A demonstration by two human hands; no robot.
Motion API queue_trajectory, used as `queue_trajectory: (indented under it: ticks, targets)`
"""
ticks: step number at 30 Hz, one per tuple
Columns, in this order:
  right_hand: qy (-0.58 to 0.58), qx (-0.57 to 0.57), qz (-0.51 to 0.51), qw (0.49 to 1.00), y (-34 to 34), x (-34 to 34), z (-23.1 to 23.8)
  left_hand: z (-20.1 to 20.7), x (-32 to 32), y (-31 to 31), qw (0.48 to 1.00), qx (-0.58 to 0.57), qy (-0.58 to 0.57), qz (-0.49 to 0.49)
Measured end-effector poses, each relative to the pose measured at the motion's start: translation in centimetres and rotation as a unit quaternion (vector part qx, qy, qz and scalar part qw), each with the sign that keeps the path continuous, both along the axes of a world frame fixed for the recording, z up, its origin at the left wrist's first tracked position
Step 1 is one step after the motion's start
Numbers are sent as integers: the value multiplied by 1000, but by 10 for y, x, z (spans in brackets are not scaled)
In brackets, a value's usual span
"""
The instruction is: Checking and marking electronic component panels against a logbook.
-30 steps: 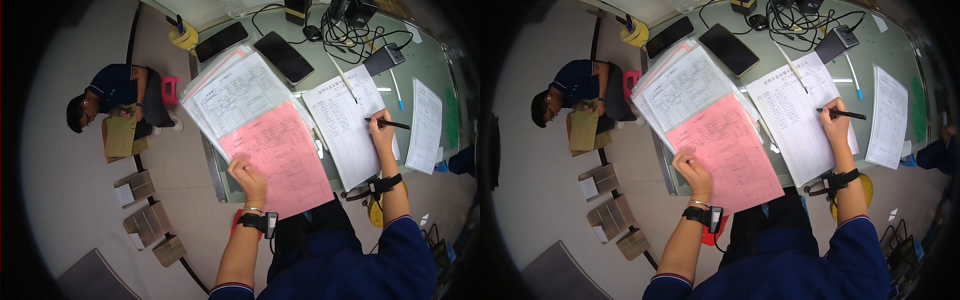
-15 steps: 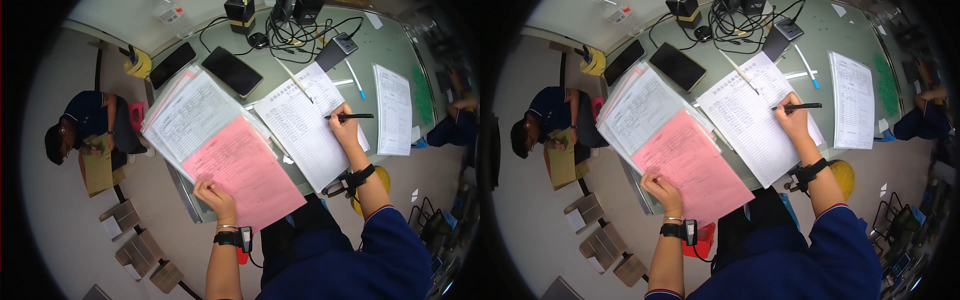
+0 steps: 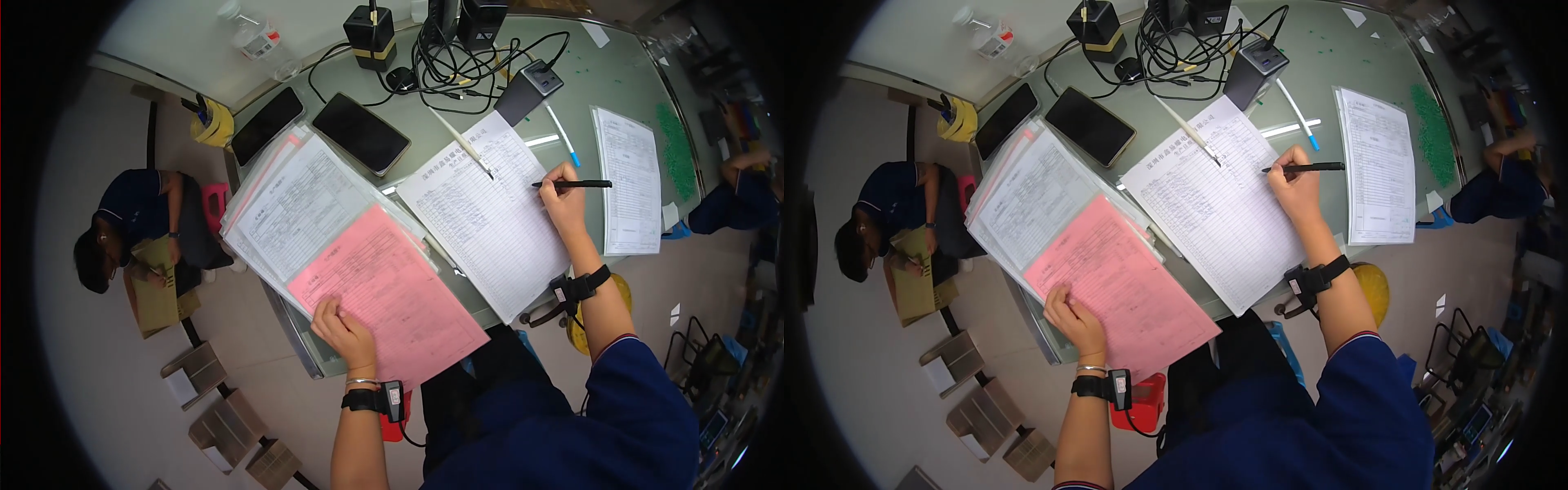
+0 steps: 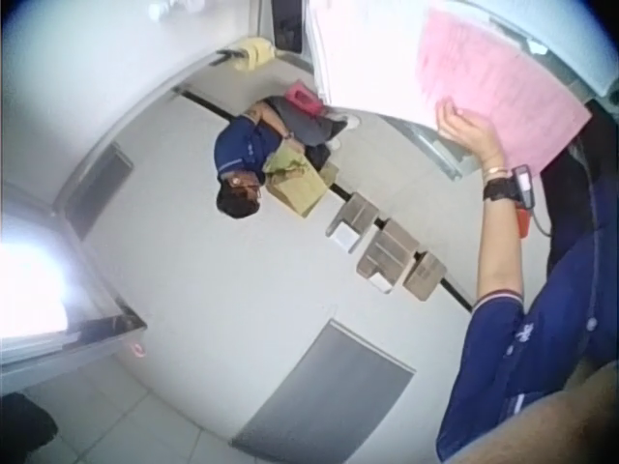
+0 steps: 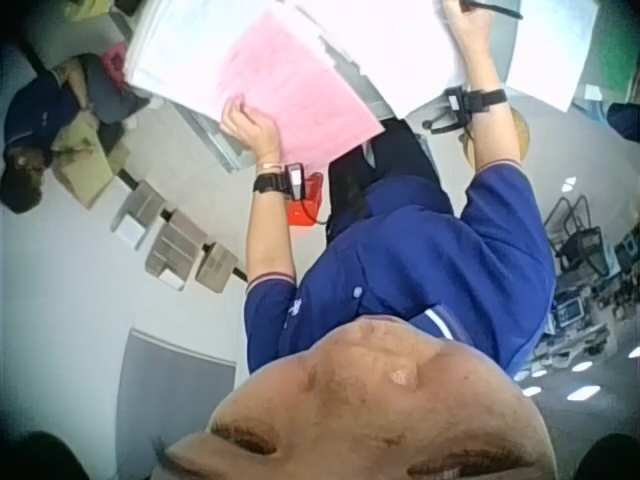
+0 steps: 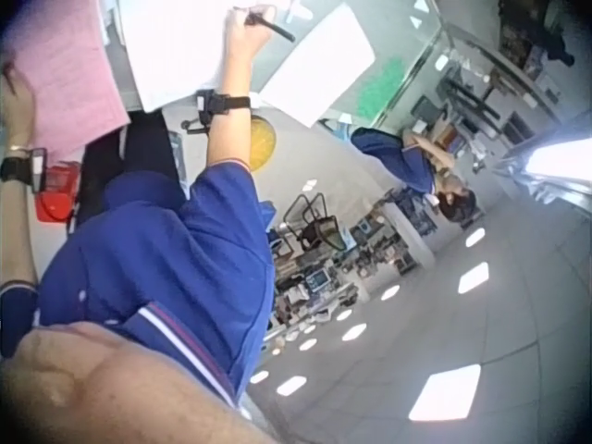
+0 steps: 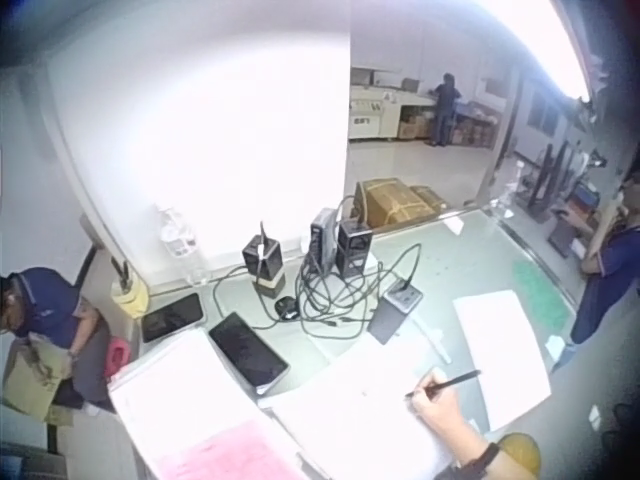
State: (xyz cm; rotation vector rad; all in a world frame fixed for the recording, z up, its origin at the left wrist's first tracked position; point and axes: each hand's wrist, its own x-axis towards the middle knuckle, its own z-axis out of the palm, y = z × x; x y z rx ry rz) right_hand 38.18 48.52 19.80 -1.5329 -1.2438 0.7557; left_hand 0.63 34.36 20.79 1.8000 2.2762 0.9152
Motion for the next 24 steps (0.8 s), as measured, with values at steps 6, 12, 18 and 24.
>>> queue_trajectory:
  ticks: [6,12,18,24]
  targets:
    - [48,-18,13,999,1,-7,-7,4,-3,-2,1000,-13,-2,6]
    - [25,-22,22,999,0,3,-8,0,2,1,1000,-4,-24,13]
    - [-24,-16,20,999,1,-3,-10,1,0,0,999,3,-28,19]
    - [-32,-13,20,999,2,-2,-9,1,0,0,999,4,-27,18]
